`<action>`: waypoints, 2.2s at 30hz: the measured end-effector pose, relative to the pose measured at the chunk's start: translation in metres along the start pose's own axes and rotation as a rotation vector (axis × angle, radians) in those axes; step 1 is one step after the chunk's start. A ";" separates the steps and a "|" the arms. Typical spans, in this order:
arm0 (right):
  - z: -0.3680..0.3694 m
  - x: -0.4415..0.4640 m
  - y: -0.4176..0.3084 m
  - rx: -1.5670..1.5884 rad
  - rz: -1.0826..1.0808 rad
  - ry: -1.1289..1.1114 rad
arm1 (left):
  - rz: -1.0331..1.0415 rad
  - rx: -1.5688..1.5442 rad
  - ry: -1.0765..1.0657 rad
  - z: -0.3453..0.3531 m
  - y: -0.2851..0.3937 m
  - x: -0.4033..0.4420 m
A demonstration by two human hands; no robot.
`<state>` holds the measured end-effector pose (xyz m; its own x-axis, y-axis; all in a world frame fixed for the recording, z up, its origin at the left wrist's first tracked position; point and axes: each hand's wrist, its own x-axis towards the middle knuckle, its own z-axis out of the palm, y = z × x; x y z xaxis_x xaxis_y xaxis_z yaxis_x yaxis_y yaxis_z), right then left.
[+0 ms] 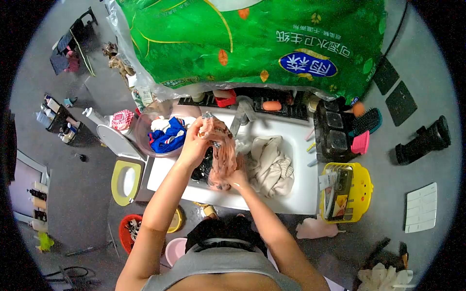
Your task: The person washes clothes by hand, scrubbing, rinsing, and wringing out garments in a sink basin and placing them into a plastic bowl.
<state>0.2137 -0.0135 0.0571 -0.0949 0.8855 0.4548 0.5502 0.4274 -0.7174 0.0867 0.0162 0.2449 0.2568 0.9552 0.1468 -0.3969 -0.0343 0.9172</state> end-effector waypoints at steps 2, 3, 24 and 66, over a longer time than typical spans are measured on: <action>0.018 0.022 -0.017 -0.063 -0.055 0.138 | 0.045 -0.092 -0.012 0.000 0.011 -0.008; 0.026 0.032 -0.019 -0.042 -0.024 0.167 | 0.066 -0.138 -0.016 -0.003 0.013 -0.011; -0.022 0.065 0.019 -0.753 0.228 -0.537 | -1.055 -0.988 0.316 -0.065 -0.201 -0.058; 0.040 -0.034 0.096 1.265 1.074 -0.520 | -0.673 -0.894 0.090 -0.102 -0.226 0.009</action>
<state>0.2360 0.0047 -0.0483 -0.5270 0.6997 -0.4824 -0.3692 -0.6997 -0.6116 0.0890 0.0625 0.0008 0.6069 0.7188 -0.3391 -0.7006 0.6853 0.1987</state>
